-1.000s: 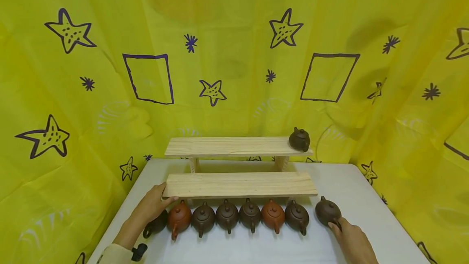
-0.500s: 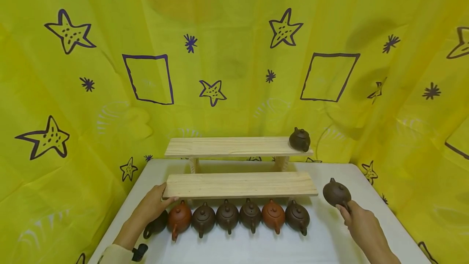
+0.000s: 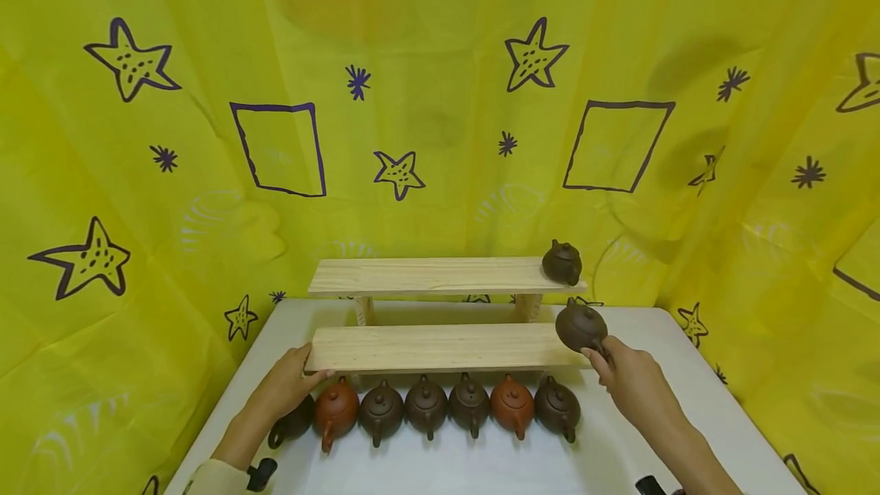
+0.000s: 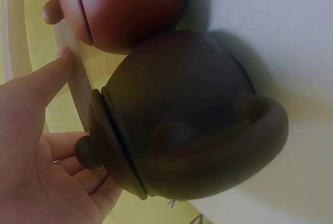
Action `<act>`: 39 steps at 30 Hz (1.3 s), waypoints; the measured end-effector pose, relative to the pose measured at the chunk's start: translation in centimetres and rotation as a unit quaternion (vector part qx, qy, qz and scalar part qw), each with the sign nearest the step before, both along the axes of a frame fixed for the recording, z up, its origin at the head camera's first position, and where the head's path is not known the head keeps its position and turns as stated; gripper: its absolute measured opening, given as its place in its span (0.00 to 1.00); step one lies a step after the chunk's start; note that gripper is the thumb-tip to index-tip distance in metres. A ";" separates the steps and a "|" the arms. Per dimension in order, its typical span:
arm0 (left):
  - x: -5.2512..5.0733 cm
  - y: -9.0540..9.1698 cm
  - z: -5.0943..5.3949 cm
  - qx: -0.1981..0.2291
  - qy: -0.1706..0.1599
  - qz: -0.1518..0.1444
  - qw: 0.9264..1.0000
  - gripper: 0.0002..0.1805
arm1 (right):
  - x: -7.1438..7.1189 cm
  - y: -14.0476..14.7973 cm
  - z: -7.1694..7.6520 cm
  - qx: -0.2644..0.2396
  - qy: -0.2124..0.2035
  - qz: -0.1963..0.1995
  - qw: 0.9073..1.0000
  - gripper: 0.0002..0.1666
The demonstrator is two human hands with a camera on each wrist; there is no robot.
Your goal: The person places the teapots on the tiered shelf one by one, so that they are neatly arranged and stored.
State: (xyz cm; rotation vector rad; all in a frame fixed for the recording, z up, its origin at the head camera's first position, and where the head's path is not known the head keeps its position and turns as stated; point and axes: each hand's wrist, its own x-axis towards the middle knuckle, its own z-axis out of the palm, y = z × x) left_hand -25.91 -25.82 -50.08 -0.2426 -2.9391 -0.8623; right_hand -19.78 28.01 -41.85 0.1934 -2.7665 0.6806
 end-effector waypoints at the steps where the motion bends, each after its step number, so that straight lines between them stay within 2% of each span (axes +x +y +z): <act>1: 0.0 0.0 0.0 0.000 0.000 0.000 1.000 0.40 | -0.3 -0.4 0.2 0.000 0.004 0.003 1.000 0.17; 13: 0.1 0.2 0.1 0.000 -0.005 0.005 1.000 0.40 | -5.4 -5.0 2.0 0.012 0.039 0.030 0.999 0.16; 21: 0.2 0.3 0.3 -0.003 -0.003 0.008 1.000 0.39 | -8.3 -6.6 3.0 0.022 0.052 0.043 0.997 0.17; 31: 0.2 0.2 0.3 -0.008 -0.009 0.012 1.000 0.40 | -10.7 -7.2 3.3 0.019 0.024 0.040 0.999 0.17; 39: 0.0 0.2 0.6 -0.012 0.001 0.006 1.000 0.38 | -12.5 -7.3 3.5 0.027 0.009 0.030 0.999 0.17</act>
